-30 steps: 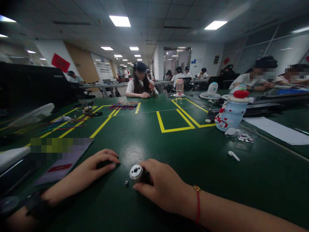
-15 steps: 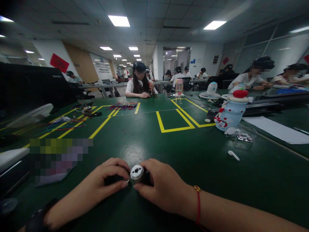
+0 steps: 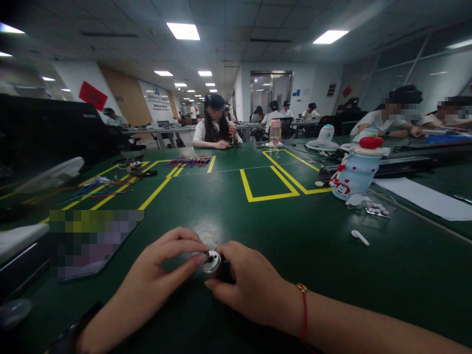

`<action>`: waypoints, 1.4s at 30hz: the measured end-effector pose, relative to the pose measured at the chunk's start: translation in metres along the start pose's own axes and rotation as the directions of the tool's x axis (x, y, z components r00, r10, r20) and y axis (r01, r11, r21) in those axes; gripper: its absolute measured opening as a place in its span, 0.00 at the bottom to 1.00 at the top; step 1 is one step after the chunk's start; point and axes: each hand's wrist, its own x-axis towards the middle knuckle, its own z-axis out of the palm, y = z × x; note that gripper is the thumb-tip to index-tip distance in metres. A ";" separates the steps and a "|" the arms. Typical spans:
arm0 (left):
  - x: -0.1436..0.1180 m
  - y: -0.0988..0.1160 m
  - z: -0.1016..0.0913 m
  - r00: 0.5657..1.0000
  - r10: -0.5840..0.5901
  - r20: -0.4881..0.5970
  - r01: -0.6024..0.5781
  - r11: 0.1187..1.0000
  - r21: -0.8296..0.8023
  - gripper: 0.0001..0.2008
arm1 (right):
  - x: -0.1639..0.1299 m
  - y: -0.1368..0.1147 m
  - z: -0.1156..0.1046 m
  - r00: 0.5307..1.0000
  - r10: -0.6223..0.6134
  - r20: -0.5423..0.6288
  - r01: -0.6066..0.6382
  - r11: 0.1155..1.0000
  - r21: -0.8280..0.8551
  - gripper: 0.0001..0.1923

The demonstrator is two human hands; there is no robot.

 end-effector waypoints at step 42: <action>-0.001 0.007 0.005 0.998 0.022 0.057 -0.019 0.998 -0.057 0.08 | -0.003 0.003 -0.004 1.000 -0.016 -0.006 0.016 1.000 0.014 0.11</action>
